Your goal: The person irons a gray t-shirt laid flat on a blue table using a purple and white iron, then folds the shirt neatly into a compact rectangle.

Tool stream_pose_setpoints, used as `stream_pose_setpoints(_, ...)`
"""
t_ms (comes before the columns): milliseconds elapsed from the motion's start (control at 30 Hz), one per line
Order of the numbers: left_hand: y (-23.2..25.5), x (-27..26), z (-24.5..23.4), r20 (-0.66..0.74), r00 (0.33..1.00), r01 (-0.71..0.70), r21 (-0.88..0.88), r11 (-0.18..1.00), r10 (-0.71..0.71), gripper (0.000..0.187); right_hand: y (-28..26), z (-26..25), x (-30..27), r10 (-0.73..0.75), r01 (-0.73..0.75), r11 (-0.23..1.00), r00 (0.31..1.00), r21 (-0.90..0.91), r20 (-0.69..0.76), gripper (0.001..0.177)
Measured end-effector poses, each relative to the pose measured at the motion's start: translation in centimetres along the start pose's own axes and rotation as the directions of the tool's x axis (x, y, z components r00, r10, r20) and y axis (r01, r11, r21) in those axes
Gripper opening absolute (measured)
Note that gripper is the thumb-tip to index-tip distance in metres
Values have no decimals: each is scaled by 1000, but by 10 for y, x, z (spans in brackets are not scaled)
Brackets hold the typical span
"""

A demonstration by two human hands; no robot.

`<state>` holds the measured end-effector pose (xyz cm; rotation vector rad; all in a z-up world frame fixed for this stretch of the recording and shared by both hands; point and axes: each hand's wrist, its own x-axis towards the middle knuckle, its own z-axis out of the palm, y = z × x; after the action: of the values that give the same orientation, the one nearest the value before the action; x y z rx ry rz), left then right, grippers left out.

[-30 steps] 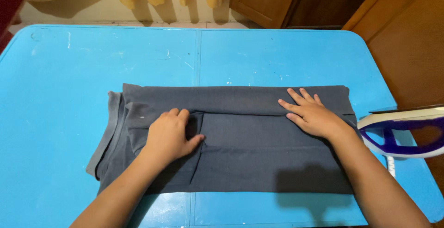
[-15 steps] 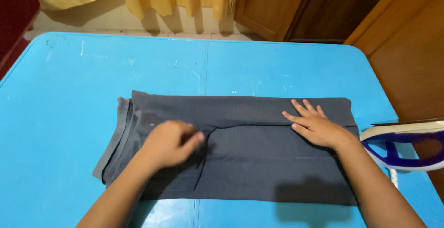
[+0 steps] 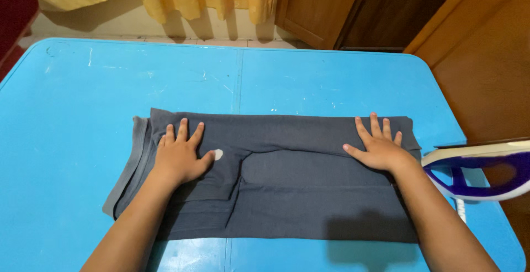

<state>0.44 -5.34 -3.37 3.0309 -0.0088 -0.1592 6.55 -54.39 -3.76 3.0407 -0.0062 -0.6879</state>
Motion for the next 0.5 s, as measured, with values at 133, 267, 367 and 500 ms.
stream_pose_setpoints(133,3,-1,-5,-9,999,-36,22,999,36,88,-7,-4,-11,-9,10,1000,999,9,-50,102)
stream_pose_setpoints(267,26,-7,1,-209,956,-239,-147,960,206,72,-17,6,-10,-175,173,984,913,-38,-369,85)
stream_pose_setpoints(367,44,-9,7,-285,907,-373,-208,904,309,69,-30,19,-7,-279,317,948,832,-1,-480,77)
stream_pose_setpoints(500,53,-7,6,-171,925,-359,-99,928,339,84,-43,16,-7,-255,277,961,894,6,-369,83)
